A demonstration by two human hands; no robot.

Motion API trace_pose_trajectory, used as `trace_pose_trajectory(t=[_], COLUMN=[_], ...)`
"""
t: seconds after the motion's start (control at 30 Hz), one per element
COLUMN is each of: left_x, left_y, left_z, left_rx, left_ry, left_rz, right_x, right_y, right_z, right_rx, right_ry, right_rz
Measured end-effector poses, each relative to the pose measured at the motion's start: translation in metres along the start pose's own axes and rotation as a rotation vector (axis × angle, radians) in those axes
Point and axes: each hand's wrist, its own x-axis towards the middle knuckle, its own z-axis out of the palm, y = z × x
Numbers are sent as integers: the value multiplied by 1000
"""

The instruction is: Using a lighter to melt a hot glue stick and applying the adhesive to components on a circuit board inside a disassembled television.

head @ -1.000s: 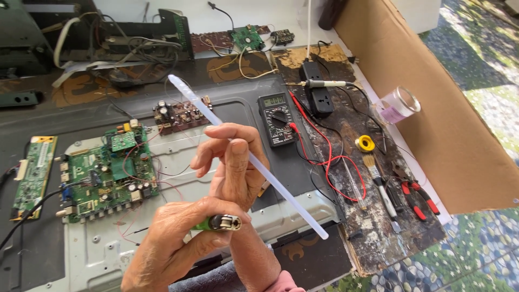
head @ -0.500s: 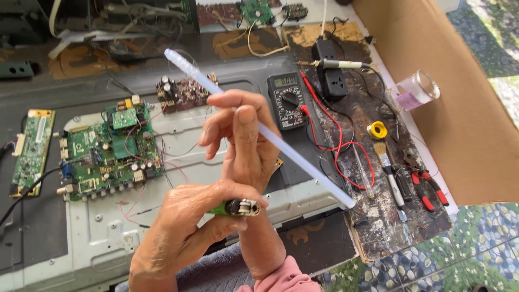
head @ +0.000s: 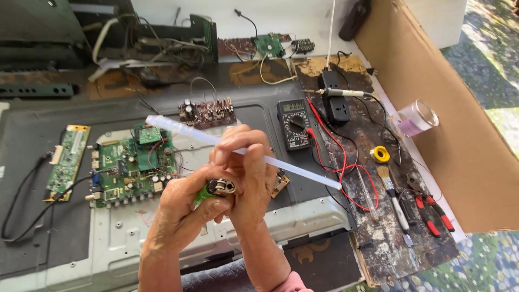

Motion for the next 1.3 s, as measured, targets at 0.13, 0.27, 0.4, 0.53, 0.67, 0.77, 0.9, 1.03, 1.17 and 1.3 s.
trace_pose_trajectory(t=[0.13,0.27,0.4,0.53,0.67,0.77,0.9,1.03,1.17,1.3], left_x=[1,5,16,29,36,38,38,36,31,31], left_y=[-6,-6,-14,-31,-57,-69,-72,-58,-54,-24], left_z=[-6,-3,2,8,4,3,3,5,13,6], left_rx=[-20,-58,-205,-297,-523,-579,-598,-490,-263,120], left_ry=[-5,12,238,386,443,480,502,531,722,842], left_rz=[32,34,13,-2,-45,-43,-44,-22,71,176], right_x=[1,3,20,29,37,39,37,34,34,34], right_y=[1,5,30,29,26,26,28,26,30,30], right_z=[0,-4,-29,-47,-61,-69,-68,-59,-61,-58], right_rx=[2,-33,-364,-360,-445,-470,-437,-444,-490,-604], right_ry=[-35,-32,66,60,128,112,106,127,91,13], right_rz=[73,56,-53,-3,-95,-106,-88,-84,-95,-139])
